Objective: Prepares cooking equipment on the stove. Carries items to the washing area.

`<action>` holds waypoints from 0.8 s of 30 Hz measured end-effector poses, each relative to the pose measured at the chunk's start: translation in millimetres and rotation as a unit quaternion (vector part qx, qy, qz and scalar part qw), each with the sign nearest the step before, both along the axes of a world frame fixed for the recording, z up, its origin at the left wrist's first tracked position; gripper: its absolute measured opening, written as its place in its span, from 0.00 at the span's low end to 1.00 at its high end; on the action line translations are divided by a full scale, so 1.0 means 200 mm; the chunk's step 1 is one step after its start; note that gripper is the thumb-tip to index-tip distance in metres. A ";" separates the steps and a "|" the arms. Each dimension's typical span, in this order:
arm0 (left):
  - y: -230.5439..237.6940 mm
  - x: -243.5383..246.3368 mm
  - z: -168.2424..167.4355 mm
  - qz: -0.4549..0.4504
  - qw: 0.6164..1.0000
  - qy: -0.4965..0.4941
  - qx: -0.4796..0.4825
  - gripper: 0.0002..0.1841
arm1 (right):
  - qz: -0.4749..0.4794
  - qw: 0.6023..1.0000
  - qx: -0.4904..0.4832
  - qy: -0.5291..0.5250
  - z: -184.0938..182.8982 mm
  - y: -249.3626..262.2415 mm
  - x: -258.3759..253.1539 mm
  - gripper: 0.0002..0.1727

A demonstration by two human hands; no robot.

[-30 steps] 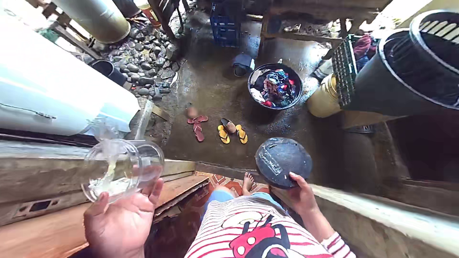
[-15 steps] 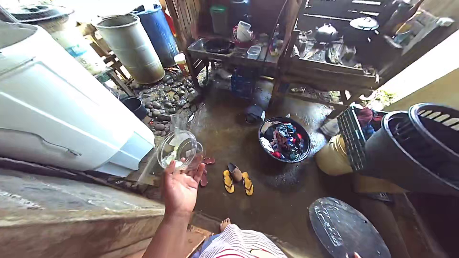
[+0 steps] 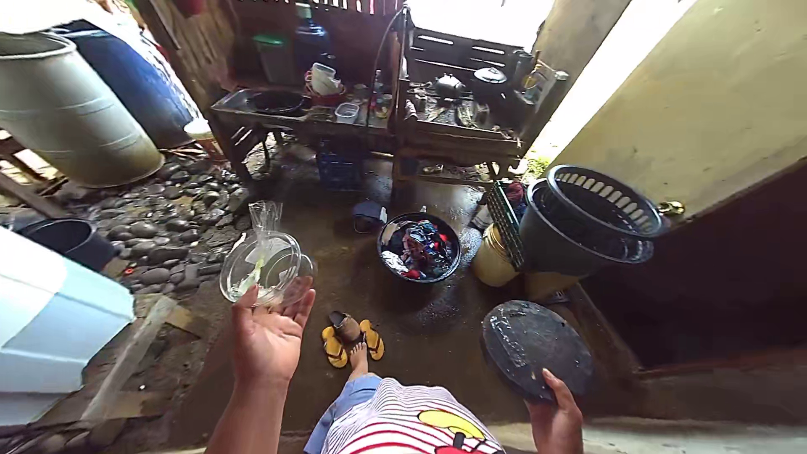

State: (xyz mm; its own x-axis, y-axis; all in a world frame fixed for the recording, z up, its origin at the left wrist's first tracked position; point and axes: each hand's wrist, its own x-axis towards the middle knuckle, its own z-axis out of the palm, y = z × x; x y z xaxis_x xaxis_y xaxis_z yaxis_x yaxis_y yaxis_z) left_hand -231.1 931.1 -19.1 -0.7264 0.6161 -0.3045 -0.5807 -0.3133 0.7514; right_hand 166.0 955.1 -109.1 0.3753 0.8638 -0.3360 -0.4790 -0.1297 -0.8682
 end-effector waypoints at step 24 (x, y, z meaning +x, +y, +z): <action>0.20 0.29 -0.01 -0.045 0.999 -0.011 0.005 0.29 | -0.050 0.994 -0.060 0.072 -0.12 -0.05 -0.04 0.12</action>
